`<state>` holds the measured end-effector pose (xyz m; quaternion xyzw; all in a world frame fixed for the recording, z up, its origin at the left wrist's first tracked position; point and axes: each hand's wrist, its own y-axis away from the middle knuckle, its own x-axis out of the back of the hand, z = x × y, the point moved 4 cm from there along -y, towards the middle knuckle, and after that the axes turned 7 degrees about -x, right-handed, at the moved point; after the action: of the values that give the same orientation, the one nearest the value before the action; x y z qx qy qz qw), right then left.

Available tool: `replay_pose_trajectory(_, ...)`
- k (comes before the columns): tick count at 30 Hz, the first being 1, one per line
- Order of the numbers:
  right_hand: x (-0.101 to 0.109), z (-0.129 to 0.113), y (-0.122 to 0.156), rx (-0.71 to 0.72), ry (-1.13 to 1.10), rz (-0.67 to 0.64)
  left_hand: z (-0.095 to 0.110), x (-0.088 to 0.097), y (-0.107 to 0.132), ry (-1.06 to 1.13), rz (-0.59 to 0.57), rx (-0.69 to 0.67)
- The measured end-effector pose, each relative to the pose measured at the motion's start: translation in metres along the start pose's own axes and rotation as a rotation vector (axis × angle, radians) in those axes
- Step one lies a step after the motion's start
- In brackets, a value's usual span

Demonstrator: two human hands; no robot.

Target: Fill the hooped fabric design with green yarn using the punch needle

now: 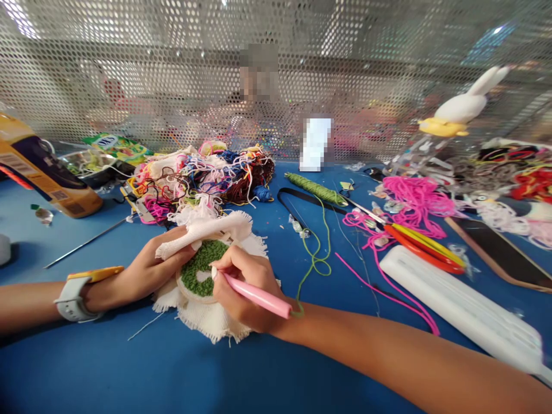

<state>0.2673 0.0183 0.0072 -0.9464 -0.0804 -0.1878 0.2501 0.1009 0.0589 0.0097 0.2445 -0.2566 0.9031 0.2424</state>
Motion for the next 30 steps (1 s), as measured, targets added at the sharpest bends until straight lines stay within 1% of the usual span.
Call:
replay_pose_trajectory(3,0.000,-0.003,-0.001,0.032,0.033,0.003,0.001,0.000,0.000,-0.062,-0.017,-0.036)
replay_pose_trajectory(7,-0.002,-0.005,-0.001,0.064,0.084,-0.003,0.002,0.001,0.000,-0.106,-0.019,-0.047)
replay_pose_trajectory(10,-0.006,-0.003,-0.001,0.063,0.106,-0.054,0.003,0.001,0.001,-0.110,-0.011,-0.050)
replay_pose_trajectory(14,-0.012,0.004,-0.005,0.006,0.089,-0.132,0.006,0.000,0.004,-0.113,-0.020,-0.112)
replay_pose_trajectory(17,-0.015,0.007,-0.009,0.021,0.106,-0.146,0.006,-0.001,0.005,-0.132,-0.030,-0.133)
replay_pose_trajectory(21,-0.011,0.007,-0.011,0.010,0.074,-0.156,0.004,-0.001,0.003,-0.113,-0.027,-0.154)
replay_pose_trajectory(24,-0.005,0.004,-0.006,0.031,0.064,-0.182,0.002,-0.001,0.001,-0.107,-0.016,-0.148)
replay_pose_trajectory(27,0.001,0.004,0.003,0.054,0.066,-0.137,0.001,-0.002,0.002,-0.115,-0.045,-0.118)
replay_pose_trajectory(30,0.006,0.006,0.010,0.093,0.012,-0.112,0.003,-0.003,0.004,-0.120,-0.080,-0.136)
